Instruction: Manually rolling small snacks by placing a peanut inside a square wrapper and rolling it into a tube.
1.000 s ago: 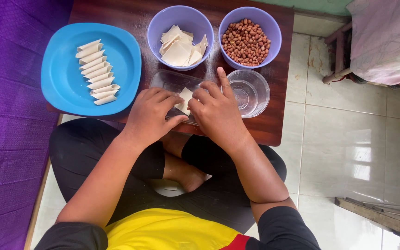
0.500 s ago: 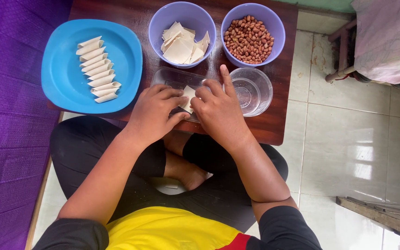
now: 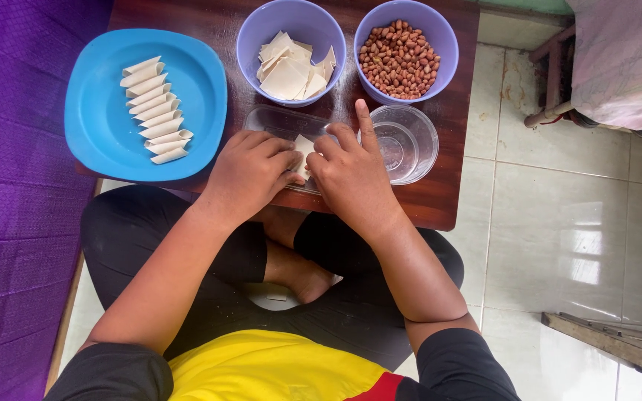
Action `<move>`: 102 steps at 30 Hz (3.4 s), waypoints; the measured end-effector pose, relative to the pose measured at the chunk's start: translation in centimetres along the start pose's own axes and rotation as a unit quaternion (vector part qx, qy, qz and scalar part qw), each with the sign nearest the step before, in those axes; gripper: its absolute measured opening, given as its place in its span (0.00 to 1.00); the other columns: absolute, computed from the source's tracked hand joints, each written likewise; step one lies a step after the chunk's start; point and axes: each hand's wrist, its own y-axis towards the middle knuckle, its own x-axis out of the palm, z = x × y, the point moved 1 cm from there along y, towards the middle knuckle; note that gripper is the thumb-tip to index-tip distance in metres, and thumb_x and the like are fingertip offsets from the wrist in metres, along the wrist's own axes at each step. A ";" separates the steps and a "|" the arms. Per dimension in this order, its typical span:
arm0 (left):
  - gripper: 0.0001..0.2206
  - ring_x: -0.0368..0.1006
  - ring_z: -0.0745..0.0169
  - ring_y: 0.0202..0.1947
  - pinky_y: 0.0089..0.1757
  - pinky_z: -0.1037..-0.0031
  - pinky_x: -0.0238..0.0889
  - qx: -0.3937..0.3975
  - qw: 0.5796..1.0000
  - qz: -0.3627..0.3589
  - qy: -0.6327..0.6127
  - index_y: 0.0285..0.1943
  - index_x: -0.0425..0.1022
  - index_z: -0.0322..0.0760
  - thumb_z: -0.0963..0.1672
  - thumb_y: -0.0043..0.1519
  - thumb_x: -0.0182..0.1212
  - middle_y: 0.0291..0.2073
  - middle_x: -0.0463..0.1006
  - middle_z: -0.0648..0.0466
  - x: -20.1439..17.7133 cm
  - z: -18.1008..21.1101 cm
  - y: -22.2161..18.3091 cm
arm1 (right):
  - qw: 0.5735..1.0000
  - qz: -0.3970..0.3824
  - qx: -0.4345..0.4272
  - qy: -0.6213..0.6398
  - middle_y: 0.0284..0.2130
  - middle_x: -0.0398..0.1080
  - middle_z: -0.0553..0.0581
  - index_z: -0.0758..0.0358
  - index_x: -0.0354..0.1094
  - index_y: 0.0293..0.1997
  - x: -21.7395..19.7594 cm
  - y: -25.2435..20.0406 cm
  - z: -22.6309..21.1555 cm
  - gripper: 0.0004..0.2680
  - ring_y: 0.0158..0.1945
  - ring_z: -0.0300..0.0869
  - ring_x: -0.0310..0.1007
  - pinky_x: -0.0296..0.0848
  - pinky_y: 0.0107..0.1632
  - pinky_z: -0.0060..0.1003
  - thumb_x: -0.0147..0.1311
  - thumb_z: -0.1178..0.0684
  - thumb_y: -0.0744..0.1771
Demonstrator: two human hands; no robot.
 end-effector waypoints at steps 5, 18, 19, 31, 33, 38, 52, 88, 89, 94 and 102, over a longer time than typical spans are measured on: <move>0.10 0.78 0.56 0.49 0.51 0.62 0.67 0.005 1.000 0.006 0.009 0.46 0.85 0.45 0.49 0.60 0.71 0.41 0.83 0.55 0.2 -0.3 0.0 | 1.000 -0.001 -0.010 0.002 0.34 0.76 0.54 0.56 0.77 0.31 0.5 -0.1 0.0 0.05 0.55 0.47 0.72 0.40 0.76 0.65 0.65 0.50 0.64; 0.07 0.78 0.58 0.51 0.51 0.65 0.68 0.049 0.998 0.022 -0.015 0.47 0.83 0.46 0.47 0.64 0.67 0.43 0.83 0.56 0.2 -0.5 -0.1 | 1.000 -0.010 -0.015 0.003 0.34 0.77 0.54 0.55 0.79 0.31 0.6 0.0 0.0 0.04 0.56 0.47 0.72 0.40 0.77 0.64 0.64 0.51 0.65; 0.07 0.78 0.58 0.51 0.51 0.65 0.68 0.048 0.998 0.022 -0.016 0.47 0.83 0.46 0.47 0.64 0.67 0.43 0.83 0.56 0.3 -0.5 0.0 | 1.000 -0.010 -0.014 0.003 0.34 0.77 0.54 0.55 0.79 0.31 0.6 0.0 -0.1 0.04 0.56 0.47 0.72 0.40 0.77 0.64 0.64 0.51 0.65; 0.08 0.80 0.61 0.49 0.53 0.68 0.70 0.165 0.984 -0.013 0.071 0.50 0.80 0.46 0.48 0.70 0.58 0.43 0.83 0.53 0.8 -1.9 0.6 | 1.000 0.001 -0.013 -0.018 0.33 0.76 0.54 0.56 0.79 0.31 0.5 -0.1 0.1 0.03 0.56 0.47 0.72 0.40 0.77 0.63 0.62 0.52 0.64; 0.09 0.80 0.60 0.49 0.53 0.68 0.70 0.178 0.982 -0.027 0.062 0.51 0.79 0.46 0.49 0.71 0.57 0.43 0.84 0.52 1.0 -2.1 0.6 | 1.000 0.002 -0.010 -0.017 0.34 0.76 0.55 0.56 0.79 0.31 0.2 -0.1 0.3 0.04 0.55 0.47 0.72 0.40 0.77 0.64 0.62 0.52 0.65; 0.11 0.81 0.61 0.47 0.52 0.68 0.71 0.172 0.982 -0.050 0.057 0.49 0.78 0.46 0.52 0.69 0.58 0.41 0.84 0.54 0.9 -2.1 1.1 | 1.000 0.004 -0.008 -0.024 0.34 0.76 0.54 0.56 0.79 0.31 -0.3 -0.2 0.5 0.04 0.55 0.47 0.72 0.39 0.77 0.64 0.64 0.51 0.64; 0.09 0.80 0.58 0.33 0.43 0.68 0.71 0.233 0.967 0.054 0.087 0.39 0.75 0.44 0.49 0.68 0.57 0.29 0.79 0.54 1.9 -1.7 1.8 | 1.000 0.007 0.010 -0.009 0.34 0.75 0.56 0.58 0.77 0.31 -2.1 -0.5 1.1 0.05 0.55 0.48 0.72 0.39 0.77 0.63 0.66 0.50 0.61; 0.05 0.83 0.64 0.39 0.46 0.76 0.72 -0.254 0.895 0.085 -0.358 0.42 0.87 0.53 0.46 0.59 0.74 0.32 0.85 0.62 -2.7 1.9 1.8 | 0.961 0.159 0.086 0.211 0.35 0.77 0.51 0.55 0.76 0.36 -6.2 -1.4 3.4 0.07 0.48 0.46 0.76 0.47 0.76 0.55 0.70 0.56 0.60; 0.06 0.82 0.65 0.36 0.43 0.76 0.72 -0.272 0.878 0.062 -0.390 0.44 0.87 0.49 0.44 0.59 0.73 0.31 0.85 0.57 -3.2 2.2 2.0 | 0.961 0.159 0.077 0.213 0.35 0.77 0.53 0.56 0.75 0.36 -6.3 -1.3 3.3 0.07 0.47 0.47 0.75 0.48 0.75 0.56 0.70 0.56 0.61; 0.09 0.78 0.71 0.32 0.41 0.76 0.71 -0.303 0.831 0.021 -0.466 0.47 0.85 0.42 0.41 0.58 0.73 0.30 0.85 0.52 -4.3 3.3 2.4 | 0.963 0.148 0.061 0.217 0.35 0.77 0.53 0.56 0.75 0.35 -6.3 -1.2 2.7 0.06 0.47 0.47 0.75 0.50 0.74 0.57 0.70 0.56 0.61; 0.16 0.79 0.72 0.33 0.40 0.79 0.74 -0.281 0.818 0.008 -0.501 0.51 0.82 0.40 0.41 0.54 0.77 0.33 0.86 0.49 -4.5 3.9 2.6 | 0.968 0.126 0.040 0.213 0.33 0.76 0.54 0.59 0.74 0.35 -6.9 -0.9 2.1 0.06 0.46 0.48 0.75 0.64 0.66 0.55 0.69 0.54 0.62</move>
